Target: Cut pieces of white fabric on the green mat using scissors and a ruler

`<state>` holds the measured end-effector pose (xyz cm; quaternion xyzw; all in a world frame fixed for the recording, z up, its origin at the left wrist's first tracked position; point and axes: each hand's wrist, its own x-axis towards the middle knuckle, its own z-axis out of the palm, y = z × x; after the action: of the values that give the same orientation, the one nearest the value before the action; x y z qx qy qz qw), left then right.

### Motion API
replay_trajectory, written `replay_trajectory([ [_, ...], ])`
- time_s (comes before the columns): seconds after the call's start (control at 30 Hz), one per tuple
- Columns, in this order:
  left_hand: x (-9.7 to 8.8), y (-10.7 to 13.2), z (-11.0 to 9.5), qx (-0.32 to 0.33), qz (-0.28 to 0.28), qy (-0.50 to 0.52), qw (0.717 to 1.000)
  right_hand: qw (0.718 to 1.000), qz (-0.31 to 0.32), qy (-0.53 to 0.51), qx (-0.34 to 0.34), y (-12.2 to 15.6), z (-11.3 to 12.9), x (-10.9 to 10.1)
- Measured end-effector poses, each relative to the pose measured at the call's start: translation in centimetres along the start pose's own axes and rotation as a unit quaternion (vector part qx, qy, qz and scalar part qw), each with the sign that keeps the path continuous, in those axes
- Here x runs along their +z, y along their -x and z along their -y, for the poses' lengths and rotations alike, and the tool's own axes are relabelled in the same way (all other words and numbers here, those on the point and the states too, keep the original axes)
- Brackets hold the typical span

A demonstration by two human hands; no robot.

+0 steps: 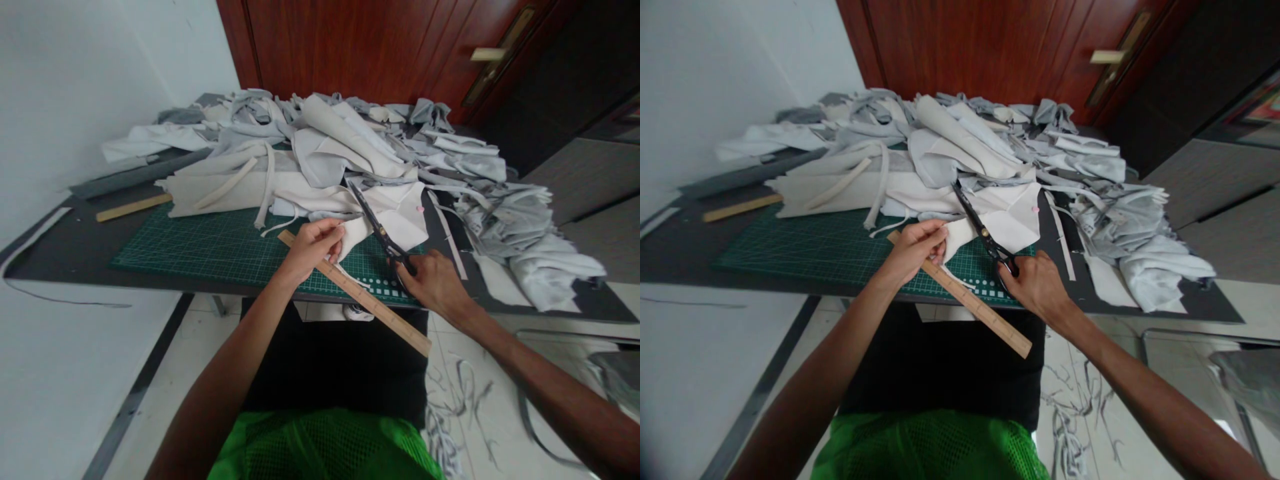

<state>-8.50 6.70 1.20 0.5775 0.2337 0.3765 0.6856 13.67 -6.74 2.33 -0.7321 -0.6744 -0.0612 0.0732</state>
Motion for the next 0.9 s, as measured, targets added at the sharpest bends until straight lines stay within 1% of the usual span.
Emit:
replay_trajectory([
  [0.07,0.1,0.1,-0.1,-0.008,-0.003,0.01,1.0,0.998,-0.007,-0.056,0.041,-0.4,0.2,0.5],
  [0.13,0.1,0.1,-0.2,-0.012,-0.005,0.022,1.0,0.992,-0.018,-0.107,0.06,-0.7,0.3,0.9],
  [0.2,0.1,0.0,-0.2,-0.013,-0.008,0.033,0.999,0.988,-0.031,-0.136,0.061,-0.8,0.3,1.2],
  [0.33,0.1,0.0,0.0,-0.007,-0.01,0.04,0.999,0.984,-0.052,-0.16,0.063,-0.7,0.3,1.4],
  [0.6,0.1,0.1,-0.1,0.024,0.002,0.003,1.0,0.964,-0.096,-0.233,0.091,-0.2,0.1,1.3],
  [0.63,0.1,0.2,-0.2,0.031,0.021,-0.016,0.999,0.959,-0.097,-0.249,0.096,-0.2,0.0,1.3],
  [0.67,0.1,0.3,-0.4,0.039,0.053,-0.039,0.997,0.952,-0.097,-0.27,0.104,-0.1,-0.1,1.3],
  [0.77,0.1,0.7,-0.8,0.044,0.187,-0.105,0.976,0.925,-0.099,-0.341,0.133,0.3,-0.2,1.2],
  [0.8,0.2,0.8,-0.9,0.043,0.219,-0.117,0.968,0.913,-0.104,-0.367,0.145,0.5,-0.2,1.1],
  [0.83,0.2,0.9,-0.9,0.048,0.231,-0.126,0.964,0.9,-0.11,-0.392,0.157,0.7,-0.3,0.9],
  [0.87,0.3,0.9,-0.8,0.06,0.226,-0.14,0.962,0.886,-0.116,-0.416,0.169,1.1,-0.3,0.6],
  [0.9,0.3,0.9,-0.8,0.08,0.206,-0.164,0.961,0.874,-0.121,-0.435,0.177,1.5,-0.4,0.2],
])
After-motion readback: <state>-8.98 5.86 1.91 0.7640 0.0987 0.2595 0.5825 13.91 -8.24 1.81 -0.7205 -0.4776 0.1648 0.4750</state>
